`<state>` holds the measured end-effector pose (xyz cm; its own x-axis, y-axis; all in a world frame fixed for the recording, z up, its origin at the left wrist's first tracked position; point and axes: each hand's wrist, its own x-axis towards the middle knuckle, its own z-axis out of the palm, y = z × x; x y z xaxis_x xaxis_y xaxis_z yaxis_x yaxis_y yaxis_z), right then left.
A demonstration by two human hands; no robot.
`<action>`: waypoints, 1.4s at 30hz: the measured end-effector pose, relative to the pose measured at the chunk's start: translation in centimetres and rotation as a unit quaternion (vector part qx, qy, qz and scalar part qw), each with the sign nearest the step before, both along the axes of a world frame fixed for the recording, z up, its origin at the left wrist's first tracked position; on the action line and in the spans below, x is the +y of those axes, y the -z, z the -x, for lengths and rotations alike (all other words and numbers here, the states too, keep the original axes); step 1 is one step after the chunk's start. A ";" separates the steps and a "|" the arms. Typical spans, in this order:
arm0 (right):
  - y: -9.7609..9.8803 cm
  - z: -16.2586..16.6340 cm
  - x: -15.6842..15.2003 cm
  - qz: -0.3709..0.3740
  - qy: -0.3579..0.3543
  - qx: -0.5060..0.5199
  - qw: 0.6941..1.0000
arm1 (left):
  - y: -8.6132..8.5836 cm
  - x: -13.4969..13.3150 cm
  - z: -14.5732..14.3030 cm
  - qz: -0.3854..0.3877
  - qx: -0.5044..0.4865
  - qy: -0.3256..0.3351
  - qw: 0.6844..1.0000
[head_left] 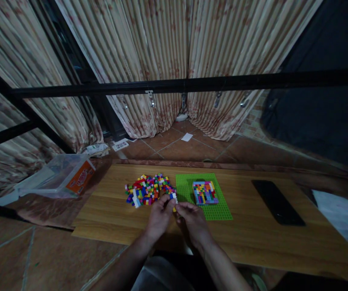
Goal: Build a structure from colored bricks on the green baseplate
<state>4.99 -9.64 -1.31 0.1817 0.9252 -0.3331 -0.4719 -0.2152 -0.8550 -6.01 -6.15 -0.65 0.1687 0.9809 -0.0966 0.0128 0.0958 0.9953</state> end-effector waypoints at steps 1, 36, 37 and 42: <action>-0.1 0.0 -0.1 0.004 0.000 0.004 1.000 | -0.2 0.0 0.1 0.014 -0.006 0.007 1.000; -2.5 -15.4 6.5 -0.164 -0.144 -0.716 0.663 | -0.1 2.4 4.4 -0.036 0.407 0.050 0.911; -2.5 -15.4 6.5 -0.163 -0.143 -0.715 0.664 | 0.0 2.5 4.5 -0.036 0.404 0.047 0.913; -1.8 -15.8 6.6 -0.157 -0.134 -0.700 0.684 | 0.1 2.6 4.6 -0.050 0.387 0.047 0.920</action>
<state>20.83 -3.02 0.50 -0.0705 0.9738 0.2164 0.8766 0.1640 -0.4525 -10.57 -3.55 -0.73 0.1713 0.9762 -0.1329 0.7246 -0.0335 0.6884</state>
